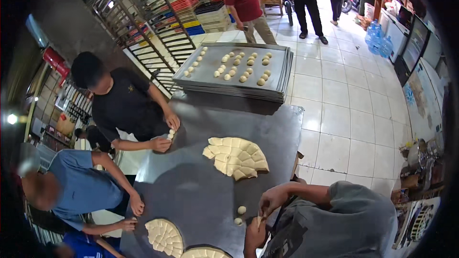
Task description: Roll and shape dough balls on a production table in a bakery environment.
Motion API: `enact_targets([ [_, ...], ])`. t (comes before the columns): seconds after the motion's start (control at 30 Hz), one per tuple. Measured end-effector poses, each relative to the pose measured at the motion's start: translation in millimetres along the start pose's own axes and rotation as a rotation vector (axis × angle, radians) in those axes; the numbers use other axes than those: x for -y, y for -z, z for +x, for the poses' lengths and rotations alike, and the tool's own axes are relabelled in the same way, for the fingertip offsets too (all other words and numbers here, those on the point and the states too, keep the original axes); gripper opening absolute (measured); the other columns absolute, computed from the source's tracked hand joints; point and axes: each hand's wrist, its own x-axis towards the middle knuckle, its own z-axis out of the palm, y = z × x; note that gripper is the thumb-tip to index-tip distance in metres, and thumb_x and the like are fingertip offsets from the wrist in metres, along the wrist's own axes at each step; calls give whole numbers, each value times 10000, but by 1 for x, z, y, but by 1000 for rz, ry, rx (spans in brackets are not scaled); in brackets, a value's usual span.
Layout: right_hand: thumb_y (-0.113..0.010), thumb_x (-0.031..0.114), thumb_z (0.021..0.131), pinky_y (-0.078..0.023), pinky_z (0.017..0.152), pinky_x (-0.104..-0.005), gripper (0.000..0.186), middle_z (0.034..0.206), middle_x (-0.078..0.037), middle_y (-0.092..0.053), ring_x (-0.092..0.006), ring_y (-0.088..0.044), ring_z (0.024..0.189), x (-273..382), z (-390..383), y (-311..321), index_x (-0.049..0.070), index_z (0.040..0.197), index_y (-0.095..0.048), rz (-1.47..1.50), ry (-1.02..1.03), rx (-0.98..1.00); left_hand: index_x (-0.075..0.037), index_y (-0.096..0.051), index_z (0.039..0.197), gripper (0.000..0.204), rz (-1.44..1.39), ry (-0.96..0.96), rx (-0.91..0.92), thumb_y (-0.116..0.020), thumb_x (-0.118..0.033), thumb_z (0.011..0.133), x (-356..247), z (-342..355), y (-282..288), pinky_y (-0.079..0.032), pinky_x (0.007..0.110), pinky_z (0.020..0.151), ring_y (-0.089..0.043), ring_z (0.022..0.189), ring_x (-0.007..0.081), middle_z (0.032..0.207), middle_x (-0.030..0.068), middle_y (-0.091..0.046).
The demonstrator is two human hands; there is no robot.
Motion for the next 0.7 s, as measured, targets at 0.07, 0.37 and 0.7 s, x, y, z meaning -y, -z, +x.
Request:
enact_targets([
  [0.07,-607,393,904,-477,706,-331,375,850,-76,-695,-223,-574,717,-3,10,-4,25,955,-653,-120,127,-278,13,-619,936,246,68,-9,-62,-558,-223,903,-5,-1,-4,-432,409,573,-576,619,285,749,135,-631],
  [0.37,-279,693,934,-447,699,-377,744,796,-107,-598,-258,-500,696,66,-2,5,16,856,-578,43,-300,55,17,-649,822,229,478,-61,-355,-579,-190,888,-29,12,-11,-435,408,573,-573,610,285,737,146,-648],
  [0.7,-564,337,893,-445,648,-306,278,774,-16,-608,-191,-521,682,-4,-37,68,71,904,-642,204,676,511,-43,-574,1028,208,143,-80,-27,-447,-200,981,-117,-51,5,-460,420,721,-598,736,318,949,170,-629],
])
